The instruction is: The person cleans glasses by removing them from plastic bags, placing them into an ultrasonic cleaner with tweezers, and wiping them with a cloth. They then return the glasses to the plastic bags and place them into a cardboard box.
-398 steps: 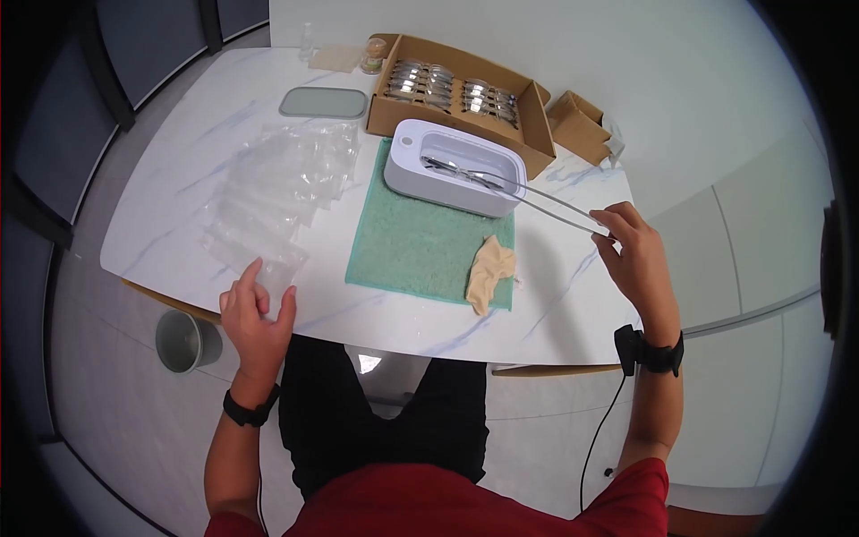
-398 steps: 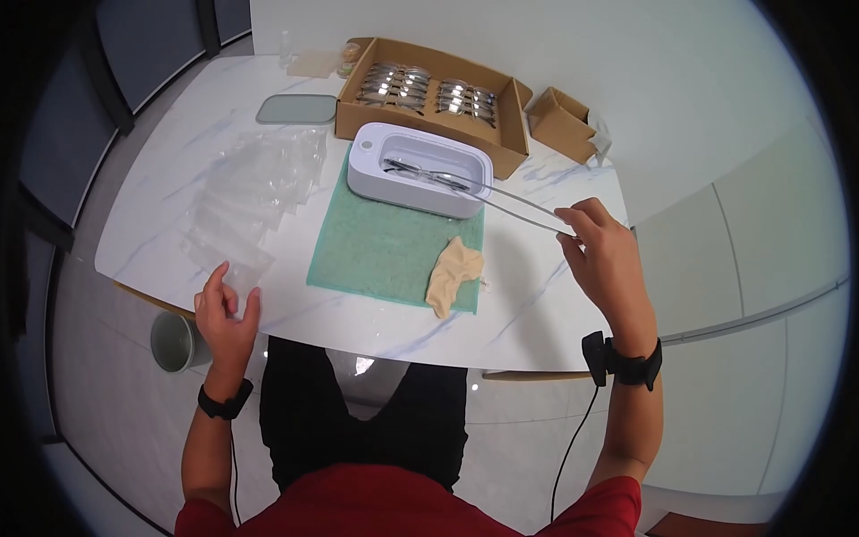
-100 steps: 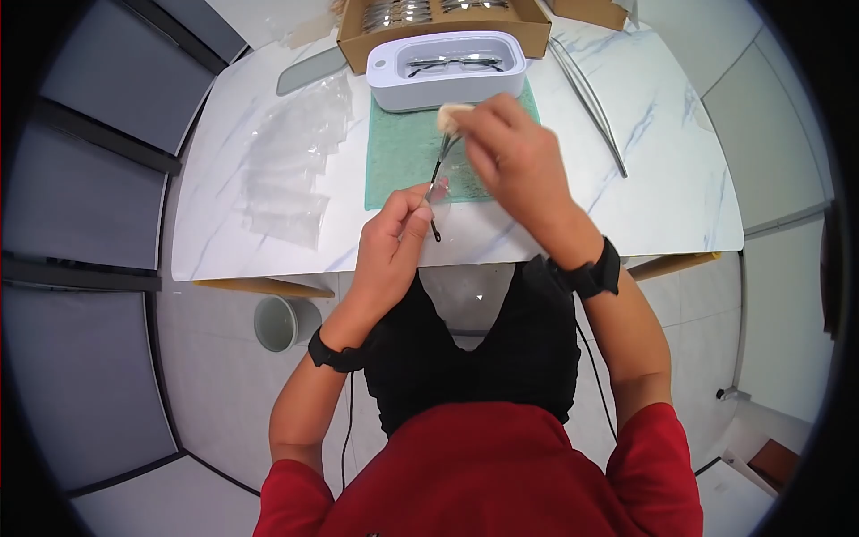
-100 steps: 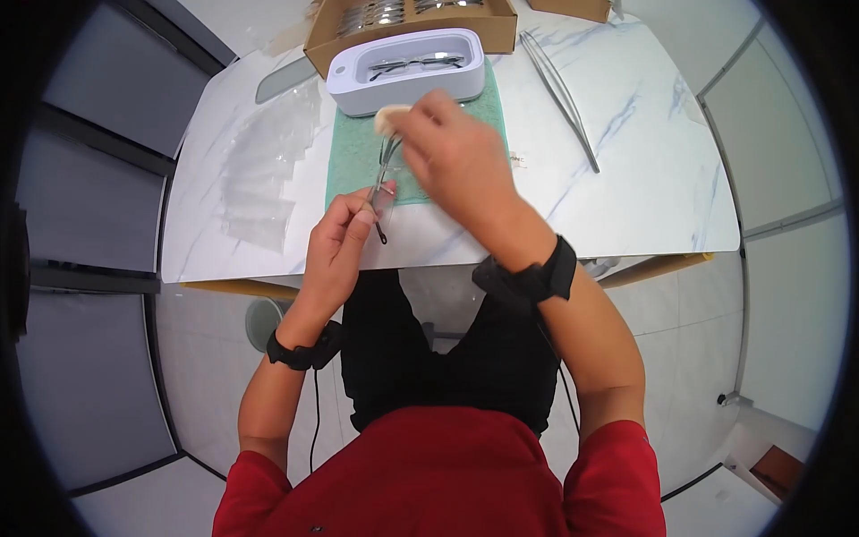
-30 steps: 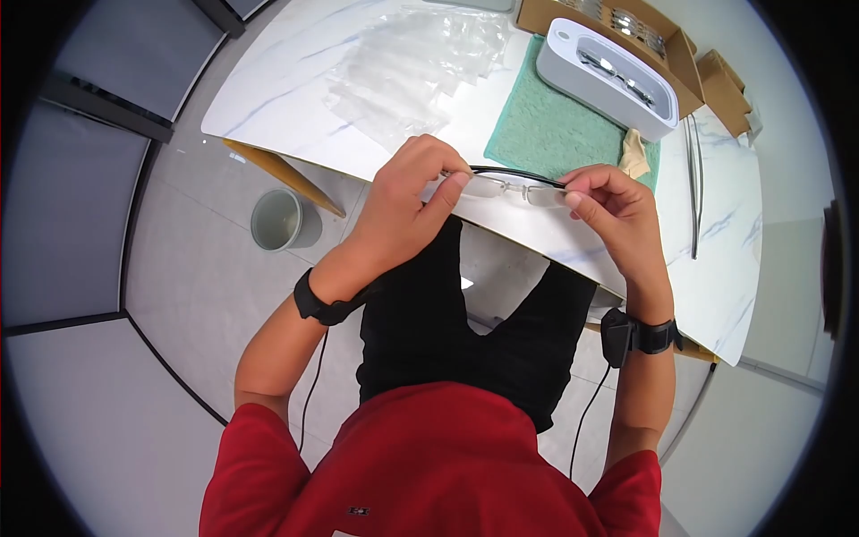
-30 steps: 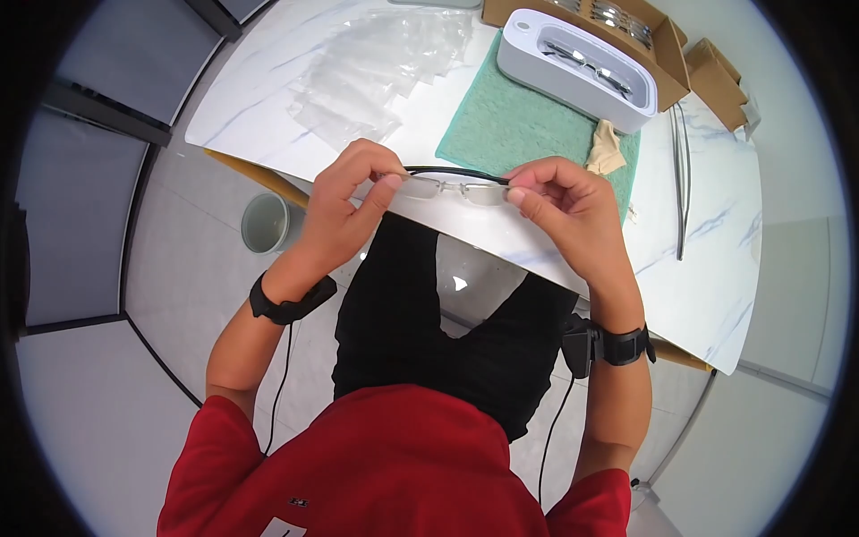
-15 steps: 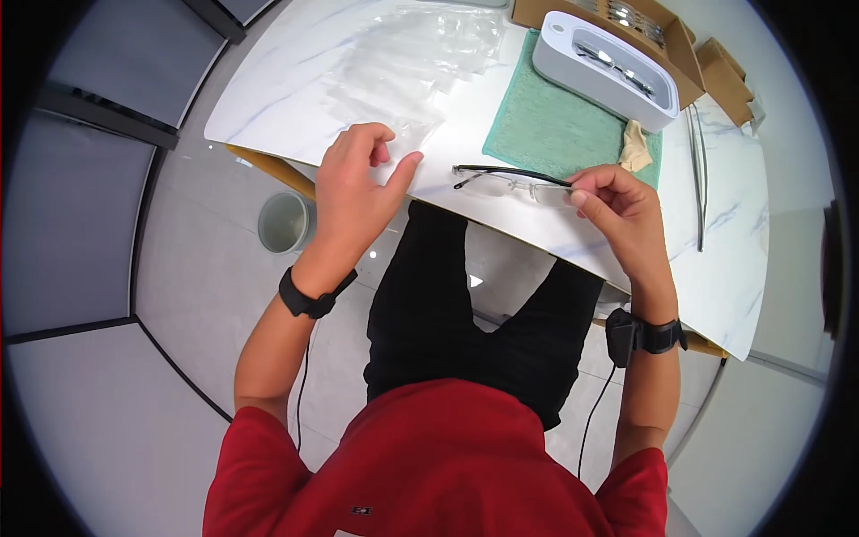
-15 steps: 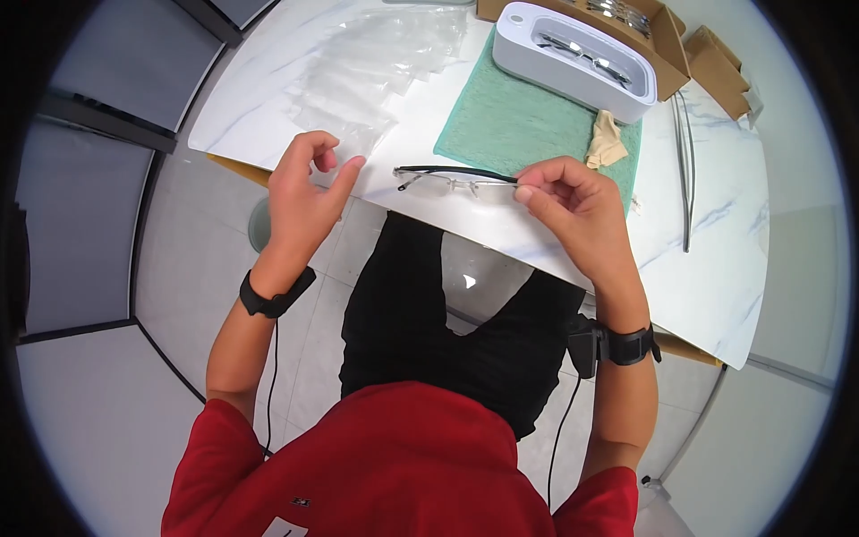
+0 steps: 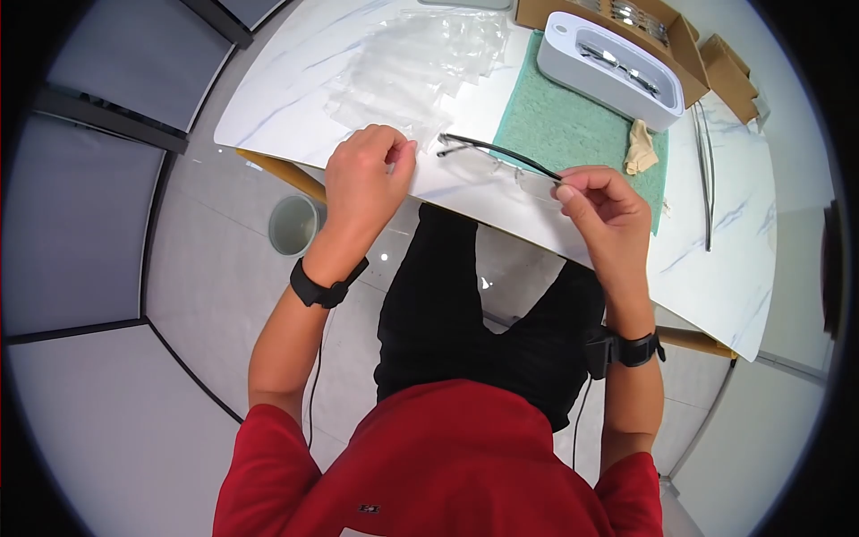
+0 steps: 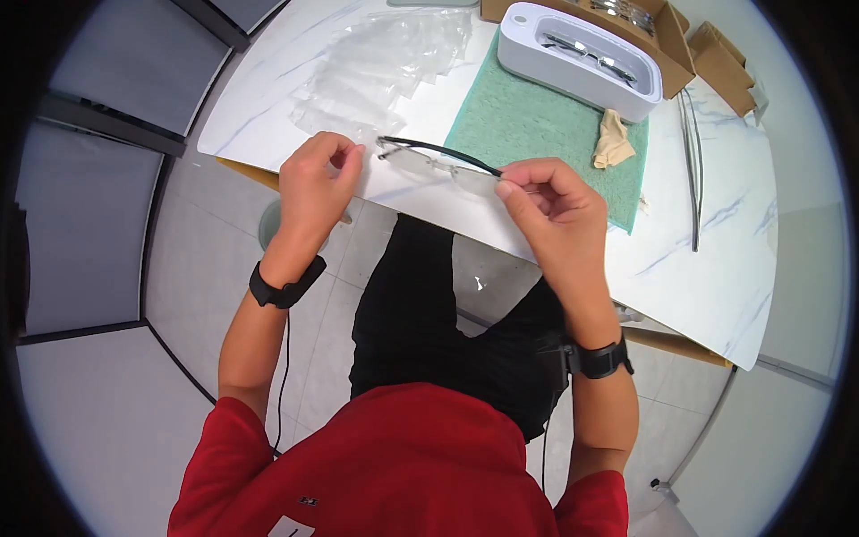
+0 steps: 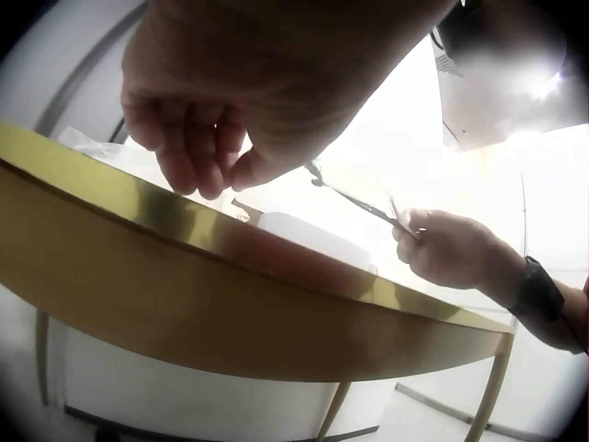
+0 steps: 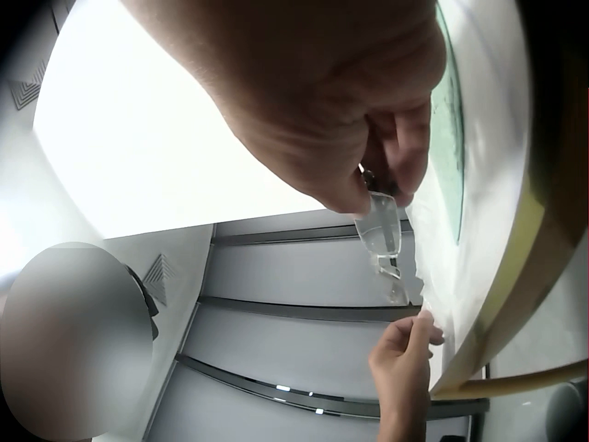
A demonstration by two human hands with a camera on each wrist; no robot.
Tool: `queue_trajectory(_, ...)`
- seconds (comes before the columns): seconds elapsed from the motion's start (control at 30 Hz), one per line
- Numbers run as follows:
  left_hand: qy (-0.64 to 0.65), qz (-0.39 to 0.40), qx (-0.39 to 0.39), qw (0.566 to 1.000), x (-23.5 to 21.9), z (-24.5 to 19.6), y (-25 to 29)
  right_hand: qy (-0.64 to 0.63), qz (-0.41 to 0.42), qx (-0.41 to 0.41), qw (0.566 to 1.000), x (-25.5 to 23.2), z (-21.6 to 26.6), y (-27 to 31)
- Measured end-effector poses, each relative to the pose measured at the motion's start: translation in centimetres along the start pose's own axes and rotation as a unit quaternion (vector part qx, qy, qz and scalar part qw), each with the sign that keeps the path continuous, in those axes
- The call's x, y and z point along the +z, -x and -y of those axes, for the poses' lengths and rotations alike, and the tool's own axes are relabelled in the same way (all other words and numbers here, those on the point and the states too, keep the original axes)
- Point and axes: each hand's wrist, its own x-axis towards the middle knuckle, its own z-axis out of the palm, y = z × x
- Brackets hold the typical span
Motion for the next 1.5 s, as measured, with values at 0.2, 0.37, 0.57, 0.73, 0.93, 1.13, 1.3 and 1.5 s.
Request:
queue_trajectory(0.2,-0.117,-0.026,0.092,0.988,-1.2,-0.8,0.0,-0.017,-0.027,-0.039,0.999,2.1,-1.0,0.2)
queue_trajectory(0.37,-0.167,-0.001,0.088,0.982,-0.1,0.2,-0.2,-0.019,-0.028,-0.032,0.999,1.3,-1.4,1.0)
queue_trajectory(0.57,-0.004,0.002,-0.005,1.000,-0.5,0.9,0.3,-0.026,-0.036,-0.025,0.999,1.3,-1.6,1.6)
queue_trajectory(0.73,0.092,0.030,-0.086,0.992,-2.1,0.4,0.8,-0.025,-0.039,-0.069,0.996,3.3,-1.7,1.8)
queue_trajectory(0.93,0.134,0.057,-0.125,0.981,-2.6,-0.2,0.9,-0.011,-0.051,-0.096,0.994,4.1,-1.7,2.0)
queue_trajectory(1.13,0.012,0.026,-0.025,0.999,-2.1,-0.3,0.8,0.009,-0.061,-0.096,0.993,4.1,-1.7,2.3)
queue_trajectory(1.3,-0.031,0.026,0.026,0.999,-1.5,-0.1,0.8,0.006,-0.065,-0.094,0.993,3.9,-1.9,2.5)
queue_trajectory(1.5,-0.052,0.046,0.047,0.997,-1.4,-0.4,1.0,-0.001,-0.068,-0.089,0.994,3.8,-2.2,2.4)
